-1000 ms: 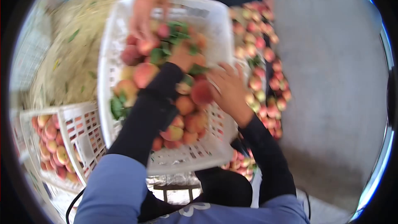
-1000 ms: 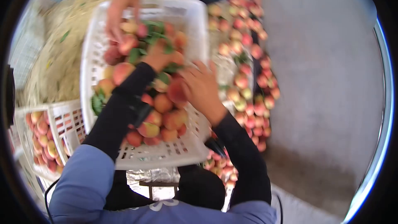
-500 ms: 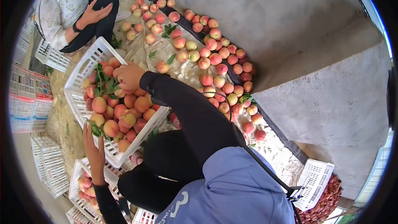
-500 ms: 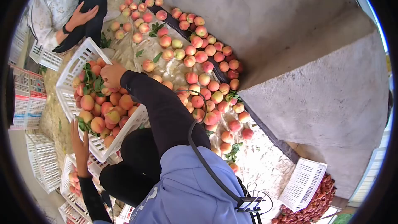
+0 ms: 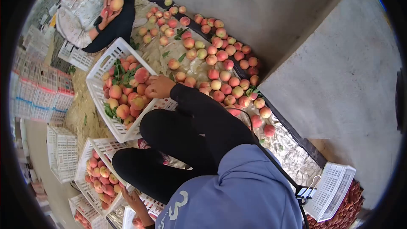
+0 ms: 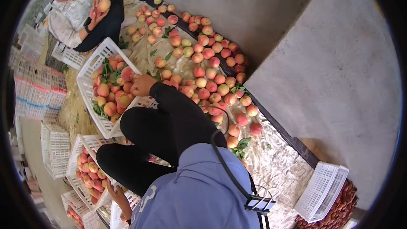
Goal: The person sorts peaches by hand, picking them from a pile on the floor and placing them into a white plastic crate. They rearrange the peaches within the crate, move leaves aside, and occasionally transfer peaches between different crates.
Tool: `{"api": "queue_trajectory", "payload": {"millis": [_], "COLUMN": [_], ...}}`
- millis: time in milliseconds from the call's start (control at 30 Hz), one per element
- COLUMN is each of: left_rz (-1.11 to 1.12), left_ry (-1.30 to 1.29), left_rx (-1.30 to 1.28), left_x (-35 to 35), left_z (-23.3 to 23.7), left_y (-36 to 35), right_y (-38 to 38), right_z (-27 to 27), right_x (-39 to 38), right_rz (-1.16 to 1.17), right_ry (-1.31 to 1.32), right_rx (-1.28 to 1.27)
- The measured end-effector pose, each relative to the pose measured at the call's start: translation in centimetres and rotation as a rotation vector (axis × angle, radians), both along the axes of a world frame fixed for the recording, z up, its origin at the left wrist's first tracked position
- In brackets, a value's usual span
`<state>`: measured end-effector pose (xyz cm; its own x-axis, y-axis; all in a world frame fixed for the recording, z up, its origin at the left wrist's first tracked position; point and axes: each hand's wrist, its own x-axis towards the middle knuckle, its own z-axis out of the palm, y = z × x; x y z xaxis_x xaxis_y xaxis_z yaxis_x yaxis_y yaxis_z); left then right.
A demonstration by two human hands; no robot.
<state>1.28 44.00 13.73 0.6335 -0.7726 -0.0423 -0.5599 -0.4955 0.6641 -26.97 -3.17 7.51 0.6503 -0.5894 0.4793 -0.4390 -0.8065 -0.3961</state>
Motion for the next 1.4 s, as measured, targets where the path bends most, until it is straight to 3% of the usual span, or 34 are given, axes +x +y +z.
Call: {"api": "queue_trajectory", "payload": {"millis": [100,133,200,333,400,433,500,600,667,767,800,867,900,933,1000,1100,1133,1200,1267,1367,1400], "left_rz": [-0.007,-0.071,0.005,0.003,0.008,0.035,-0.1,-0.262,-0.389,-0.593,-0.724,-0.768,-0.821,-0.826,-0.875,-1.005,-1.008,-1.102,-1.052,-0.931,-0.857], "left_ry": [-0.145,-0.191,-0.203,-0.087,-0.003,0.004,-0.035,-0.251,-0.329,-0.385,-0.424,-0.494,-0.572,-0.558,-0.877,-1.029,-1.018,-0.703,-0.564,-0.328,-0.215], "left_rx": [-0.066,-0.127,-0.175,-0.281,-0.28,-0.28,-0.347,-0.294,-0.239,-0.114,-0.021,0.103,0.227,0.235,0.128,0.217,0.224,0.311,0.269,0.183,0.151], "left_x": [-0.2,0.1,-0.3,1.5,1.7,1.9,2.6,4.2,4.9,5.3,5.2,4.9,4.8,4.9,5.2,6.1,6.3,6.9,7.3,7.5,7.6], "left_z": [0.2,0.4,0.2,-0.6,0.4,0.8,1.4,1.5,1.2,-1.0,-1.8,-4.1,-5.0,-5.8,-7.2,-7.9,-7.2,-5.6,-3.9,-1.2,-0.9], "left_y": [-1.6,-2.4,-3.7,-7.4,-10.1,-11.7,-15.3,-22.3,-27.1,-33.0,-34.5,-36.5,-37.1,-37.6,-38.6,-40.4,-41.0,-41.8,-42.4,-44.5,-45.1], "right_y": [1.5,1.4,4.4,4.9,3.1,2.6,1.7,0.0,-1.4,-3.3,-3.4,-3.2,-2.8,-2.9,-3.2,-4.9,-5.5,-6.6,-9.7,-13.1,-14.2], "right_z": [-0.8,-1.0,0.8,1.7,2.9,4.4,7.8,9.2,8.2,5.2,4.3,2.3,1.6,1.0,0.8,1.1,1.5,2.3,3.1,5.1,4.9], "right_x": [-0.6,-1.7,-2.6,-3.9,-4.5,-4.0,-2.7,1.4,4.5,8.6,9.7,11.5,12.2,12.7,13.6,14.1,14.2,14.8,16.0,17.2,17.7], "right_rz": [0.058,0.148,0.022,0.103,0.158,0.182,0.02,0.055,0.127,0.417,0.424,0.399,0.428,0.431,0.429,0.486,0.492,0.399,0.39,0.256,0.142], "right_ry": [-0.239,-0.044,-0.061,-0.051,0.087,0.101,0.435,0.386,0.363,0.457,0.466,0.676,0.643,0.649,0.743,0.707,0.711,0.42,0.19,0.145,0.144], "right_rx": [-0.13,-0.228,0.069,0.08,0.32,0.32,0.419,0.18,0.188,0.258,0.266,0.383,0.306,0.32,0.31,0.201,0.211,0.359,0.205,0.185,-0.038]}}
